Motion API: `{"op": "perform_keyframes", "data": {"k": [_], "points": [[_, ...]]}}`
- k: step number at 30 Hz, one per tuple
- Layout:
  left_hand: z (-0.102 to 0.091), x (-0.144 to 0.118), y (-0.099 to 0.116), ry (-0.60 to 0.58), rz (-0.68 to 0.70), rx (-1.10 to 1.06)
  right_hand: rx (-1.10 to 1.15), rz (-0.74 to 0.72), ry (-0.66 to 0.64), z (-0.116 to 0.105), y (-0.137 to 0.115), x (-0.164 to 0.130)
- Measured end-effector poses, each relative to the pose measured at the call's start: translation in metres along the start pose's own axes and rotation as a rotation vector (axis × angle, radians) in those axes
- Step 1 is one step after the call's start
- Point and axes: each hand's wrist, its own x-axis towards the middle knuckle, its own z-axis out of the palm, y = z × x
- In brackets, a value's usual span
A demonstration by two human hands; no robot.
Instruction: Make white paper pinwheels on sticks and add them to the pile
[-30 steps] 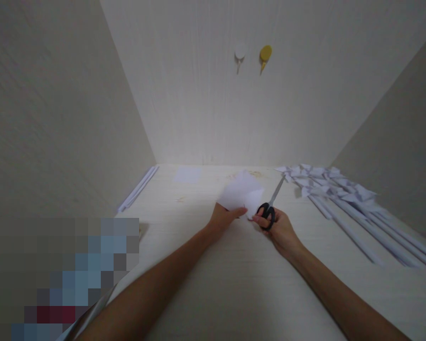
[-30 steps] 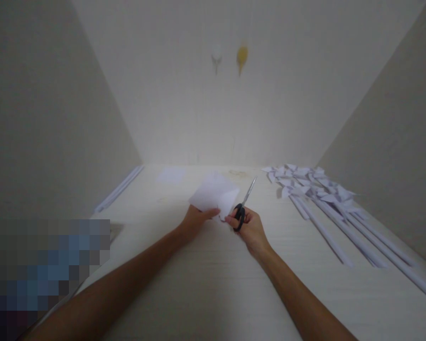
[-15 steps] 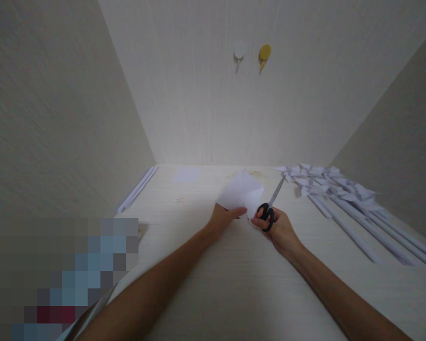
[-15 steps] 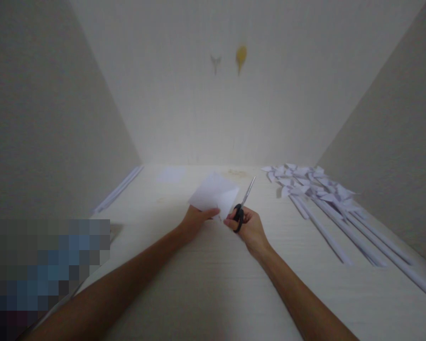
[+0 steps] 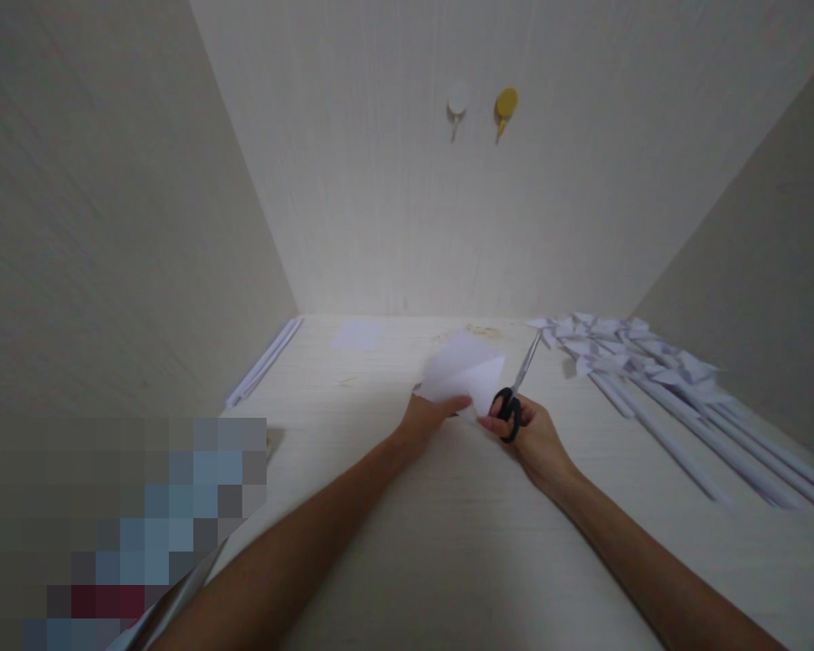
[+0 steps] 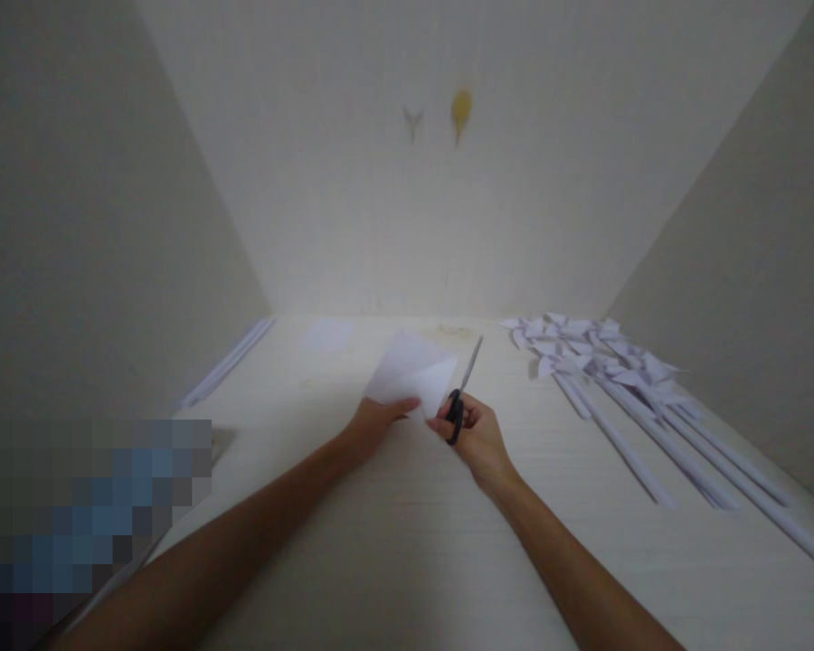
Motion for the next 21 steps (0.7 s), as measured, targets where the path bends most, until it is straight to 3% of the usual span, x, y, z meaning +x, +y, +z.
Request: {"op": "perform_keyframes", "data": {"k": [4,7,10,17,21], "points": [[-0.006,0.007,-0.001,-0.078,-0.015,-0.296,-0.028,0.003,0.000,0.000,-0.001,0.001],[-0.010,0.012,-0.001,-0.036,0.008,-0.397,-0.095,-0.008,0.000,0.000,-0.001,0.003],[-0.010,0.014,-0.003,0.013,-0.002,-0.350,-0.149,-0.054,0.048,-0.002,0.000,0.004],[-0.008,0.013,-0.008,-0.065,-0.041,-0.281,0.008,-0.197,0.344,-0.010,0.004,0.008],[-0.007,0.010,-0.008,-0.117,-0.051,-0.244,0.117,-0.174,0.395,-0.011,0.003,0.010]]}}
